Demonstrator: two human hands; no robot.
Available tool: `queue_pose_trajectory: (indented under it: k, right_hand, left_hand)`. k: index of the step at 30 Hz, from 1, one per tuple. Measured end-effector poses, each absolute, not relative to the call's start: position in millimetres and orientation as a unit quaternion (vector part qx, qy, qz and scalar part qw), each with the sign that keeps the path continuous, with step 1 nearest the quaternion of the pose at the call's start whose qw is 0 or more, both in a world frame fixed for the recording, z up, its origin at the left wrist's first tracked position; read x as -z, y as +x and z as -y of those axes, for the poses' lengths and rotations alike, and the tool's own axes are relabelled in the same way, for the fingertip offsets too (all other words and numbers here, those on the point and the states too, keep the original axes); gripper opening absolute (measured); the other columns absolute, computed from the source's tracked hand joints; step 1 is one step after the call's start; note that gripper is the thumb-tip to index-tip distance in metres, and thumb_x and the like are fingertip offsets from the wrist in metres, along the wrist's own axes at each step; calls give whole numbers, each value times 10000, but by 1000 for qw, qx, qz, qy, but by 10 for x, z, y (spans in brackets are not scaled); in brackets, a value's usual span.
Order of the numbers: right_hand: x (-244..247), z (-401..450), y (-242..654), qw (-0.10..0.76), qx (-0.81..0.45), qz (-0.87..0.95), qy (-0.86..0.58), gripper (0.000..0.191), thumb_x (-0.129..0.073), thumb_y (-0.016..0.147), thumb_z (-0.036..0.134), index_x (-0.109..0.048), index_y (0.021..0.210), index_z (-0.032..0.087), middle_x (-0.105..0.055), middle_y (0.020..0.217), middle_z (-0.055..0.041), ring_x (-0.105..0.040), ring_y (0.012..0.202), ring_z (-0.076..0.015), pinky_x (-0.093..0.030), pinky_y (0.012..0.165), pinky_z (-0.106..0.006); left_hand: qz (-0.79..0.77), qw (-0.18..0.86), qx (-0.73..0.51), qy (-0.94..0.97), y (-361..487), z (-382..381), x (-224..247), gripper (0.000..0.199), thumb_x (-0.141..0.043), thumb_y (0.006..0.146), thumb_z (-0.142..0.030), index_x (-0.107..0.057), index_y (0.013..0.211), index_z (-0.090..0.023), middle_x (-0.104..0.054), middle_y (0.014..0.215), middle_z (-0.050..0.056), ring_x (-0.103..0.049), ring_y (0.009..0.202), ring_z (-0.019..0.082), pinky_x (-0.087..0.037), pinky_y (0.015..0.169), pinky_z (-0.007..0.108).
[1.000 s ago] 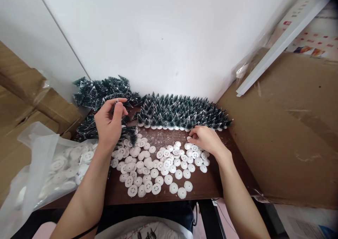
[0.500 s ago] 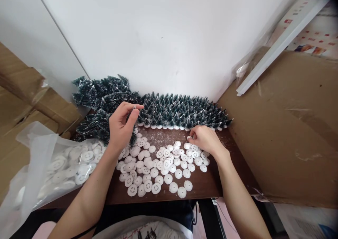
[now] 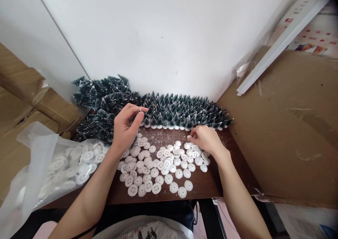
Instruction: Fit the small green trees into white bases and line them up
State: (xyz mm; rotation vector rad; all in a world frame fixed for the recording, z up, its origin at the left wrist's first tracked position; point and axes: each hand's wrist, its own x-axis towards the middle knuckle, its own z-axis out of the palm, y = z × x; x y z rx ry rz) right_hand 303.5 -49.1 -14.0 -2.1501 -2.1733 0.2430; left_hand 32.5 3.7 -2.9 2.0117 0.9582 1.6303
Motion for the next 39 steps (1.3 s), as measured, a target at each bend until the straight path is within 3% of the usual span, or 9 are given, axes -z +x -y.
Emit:
queue_pose_trajectory:
  k: [7, 26, 39]
  right_hand:
    - [157, 471, 3039, 37, -87, 709, -699, 119, -641, 813, 302, -700, 807, 198, -725, 877, -52, -649, 765, -197, -322, 579, -265]
    - [131, 480, 3053, 40, -78, 694, -714, 135, -689, 800, 347, -740, 800, 222, -735, 817, -41, -657, 770, -213, -332, 580, -277]
    - [198, 442, 3065, 42, -99, 716, -689, 131, -624, 814, 278, -711, 796, 181, -707, 784, -68, -657, 737, -209, -347, 577, -266]
  left_hand:
    - [-327, 167, -558, 744, 330, -33, 40, 159, -563, 932, -253, -712, 986, -254, -620, 911, 16, -572, 860, 164, -466, 759, 328]
    - [-304, 124, -525, 785, 358, 12, 9, 131, -575, 912, -188, -694, 943, -231, -640, 848, 8, -528, 813, 166, -432, 766, 351]
    - [-317, 121, -520, 784, 379, 14, 1, 129, -568, 909, -233, -696, 922, -241, -655, 830, 13, -540, 801, 176, -454, 767, 369]
